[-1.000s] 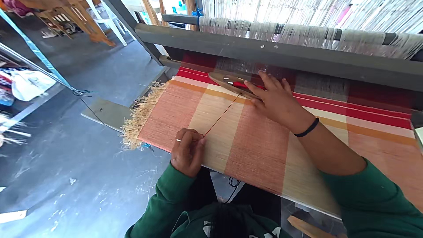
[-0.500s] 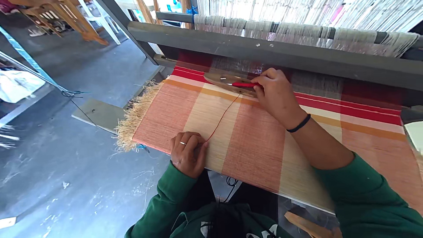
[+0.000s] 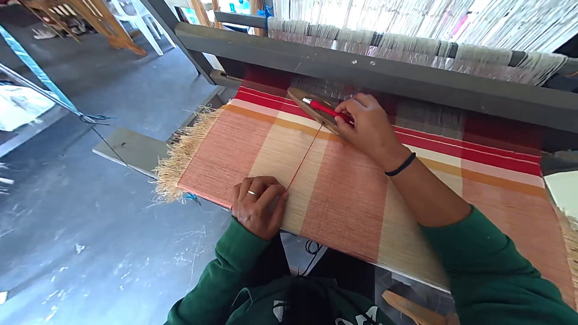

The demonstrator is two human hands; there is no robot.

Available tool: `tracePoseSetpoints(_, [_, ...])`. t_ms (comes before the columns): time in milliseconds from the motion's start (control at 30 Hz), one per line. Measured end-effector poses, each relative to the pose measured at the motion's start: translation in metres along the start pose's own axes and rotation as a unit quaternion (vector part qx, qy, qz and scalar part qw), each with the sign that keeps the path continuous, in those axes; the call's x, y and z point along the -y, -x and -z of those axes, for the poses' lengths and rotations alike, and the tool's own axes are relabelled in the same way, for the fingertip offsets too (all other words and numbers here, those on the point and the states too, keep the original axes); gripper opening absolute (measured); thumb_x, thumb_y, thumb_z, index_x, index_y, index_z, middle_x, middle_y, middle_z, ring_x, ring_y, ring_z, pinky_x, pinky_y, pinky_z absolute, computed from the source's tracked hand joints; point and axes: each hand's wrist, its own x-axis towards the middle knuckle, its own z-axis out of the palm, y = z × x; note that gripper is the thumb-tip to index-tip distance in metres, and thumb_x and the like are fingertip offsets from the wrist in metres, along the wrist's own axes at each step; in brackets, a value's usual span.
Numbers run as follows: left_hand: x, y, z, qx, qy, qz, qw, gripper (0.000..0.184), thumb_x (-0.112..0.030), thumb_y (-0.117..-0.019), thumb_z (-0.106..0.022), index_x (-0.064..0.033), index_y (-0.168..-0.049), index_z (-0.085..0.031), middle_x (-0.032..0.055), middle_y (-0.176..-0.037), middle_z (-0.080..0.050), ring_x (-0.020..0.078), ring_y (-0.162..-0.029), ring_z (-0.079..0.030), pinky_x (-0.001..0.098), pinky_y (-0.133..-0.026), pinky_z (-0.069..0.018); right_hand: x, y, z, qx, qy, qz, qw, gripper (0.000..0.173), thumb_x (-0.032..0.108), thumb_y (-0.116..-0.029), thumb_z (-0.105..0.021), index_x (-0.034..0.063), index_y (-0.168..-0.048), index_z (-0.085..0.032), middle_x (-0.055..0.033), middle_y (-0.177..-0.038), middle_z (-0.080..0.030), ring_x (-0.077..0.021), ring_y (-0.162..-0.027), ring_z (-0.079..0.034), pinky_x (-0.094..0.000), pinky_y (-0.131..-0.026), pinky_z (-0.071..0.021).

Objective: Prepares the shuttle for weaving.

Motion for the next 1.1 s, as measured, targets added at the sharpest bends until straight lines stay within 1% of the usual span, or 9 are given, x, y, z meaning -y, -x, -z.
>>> tracePoseSetpoints(100, [0.001,0.0,0.002,-0.004,0.031,0.008,0.999,0.025,-0.039,-0.101,-0.057,-0.0204,-0.096,-0.073,0.0021,-0.107,-0.071,0.0202,-0.103,-0.063,0.0426,-0.089,-0.0463,-0.002,0.002,0.0,-0.001,0.007,0.028,1.0,0.021,0.019,-0.1037,-0.056,0.0085,-0.107,-0.074,-0.014,-0.107,-0.067,-0.0325,-0.106,-0.063,-0.0464,-0.093,-0.0523])
tracePoseSetpoints(233, [0.007,0.004,0.01,0.005,0.125,0.031,0.992,0.027,-0.035,-0.1022,-0.057,-0.0138,-0.094,-0.07,0.0034,-0.102,-0.071,0.0192,-0.104,-0.064,0.0435,-0.092,-0.0492,0.005,0.009,0.01,0.065,0.06,0.01,0.996,0.039,0.042,-0.1017,-0.061,0.0088,-0.115,-0.075,-0.0155,-0.12,-0.062,-0.0376,-0.115,-0.057,-0.052,-0.092,-0.0512])
tracePoseSetpoints(333, [0.003,0.01,0.024,0.033,0.153,0.043,0.987,0.027,-0.036,-0.1021,-0.057,-0.0138,-0.093,-0.07,0.0023,-0.096,-0.069,0.0189,-0.101,-0.062,0.0444,-0.092,-0.0461,0.008,0.012,0.009,0.102,0.071,-0.019,0.992,0.039,0.038,-0.0977,-0.069,0.0081,-0.123,-0.071,-0.0175,-0.134,-0.057,-0.0407,-0.12,-0.056,-0.0549,-0.093,-0.0527])
tracePoseSetpoints(667, [0.006,0.052,0.076,0.213,0.111,-0.042,0.97,0.031,-0.044,-0.099,-0.054,-0.0217,-0.086,-0.07,-0.0029,-0.089,-0.069,0.0178,-0.098,-0.062,0.0481,-0.092,-0.0407,0.002,0.009,0.0,0.103,-0.018,-0.016,0.994,0.05,0.028,-0.0983,-0.069,0.0064,-0.141,-0.052,-0.0191,-0.132,-0.061,-0.0397,-0.123,-0.059,-0.0589,-0.103,-0.0469])
tracePoseSetpoints(833, [0.016,0.016,0.107,0.242,0.062,-0.024,0.968,0.037,-0.063,-0.0909,-0.064,-0.0284,-0.093,-0.076,-0.0017,-0.112,-0.072,0.025,-0.12,-0.057,0.0572,-0.101,-0.0363,0.02,0.013,0.007,0.067,-0.058,-0.03,0.996,0.051,0.027,-0.0951,-0.073,0.0124,-0.14,-0.055,-0.0094,-0.136,-0.062,-0.0317,-0.127,-0.058,-0.0568,-0.101,-0.0509])
tracePoseSetpoints(900, [0.033,-0.007,0.113,0.147,0.098,-0.01,0.984,0.041,-0.05,-0.0935,-0.069,-0.0152,-0.114,-0.066,0.0094,-0.129,-0.064,0.0255,-0.127,-0.055,0.0497,-0.104,-0.0435,0.045,0.015,0.026,0.051,-0.07,-0.008,0.996,0.052,0.026,-0.094,-0.075,0.0135,-0.14,-0.055,-0.0063,-0.137,-0.063,-0.0284,-0.128,-0.058,-0.0533,-0.102,-0.0507])
tracePoseSetpoints(933, [0.039,-0.017,0.109,0.086,0.132,0.001,0.988,0.047,-0.042,-0.0966,-0.069,-0.0111,-0.129,-0.054,0.0103,-0.141,-0.056,0.0214,-0.131,-0.054,0.0405,-0.102,-0.0484,0.061,0.019,0.037,0.039,-0.081,0.008,0.996,0.053,0.024,-0.0924,-0.078,0.0121,-0.14,-0.057,-0.0075,-0.135,-0.064,-0.0289,-0.125,-0.059,-0.053,-0.101,-0.0509])
tracePoseSetpoints(1000, [0.038,-0.04,0.093,-0.013,0.239,0.031,0.97,0.07,-0.033,-0.1012,-0.064,-0.0059,-0.154,-0.027,0.0112,-0.153,-0.046,0.0236,-0.129,-0.058,0.0408,-0.099,-0.0555,0.084,0.022,0.048,0.022,-0.083,0.049,0.995,0.052,0.025,-0.0918,-0.078,0.0124,-0.139,-0.059,-0.006,-0.131,-0.066,-0.026,-0.121,-0.061,-0.0475,-0.099,-0.0516])
tracePoseSetpoints(1100, [0.011,-0.066,0.07,-0.043,0.412,0.097,0.905,0.086,-0.039,-0.1021,-0.063,-0.0232,-0.161,-0.003,0.0088,-0.151,-0.05,0.0327,-0.119,-0.066,0.0523,-0.093,-0.0609,0.102,0.029,0.055,0.012,-0.068,0.099,0.993,0.05,0.027,-0.0938,-0.076,0.0133,-0.138,-0.059,-0.0049,-0.125,-0.067,-0.0249,-0.119,-0.061,-0.0449,-0.1,-0.0523])
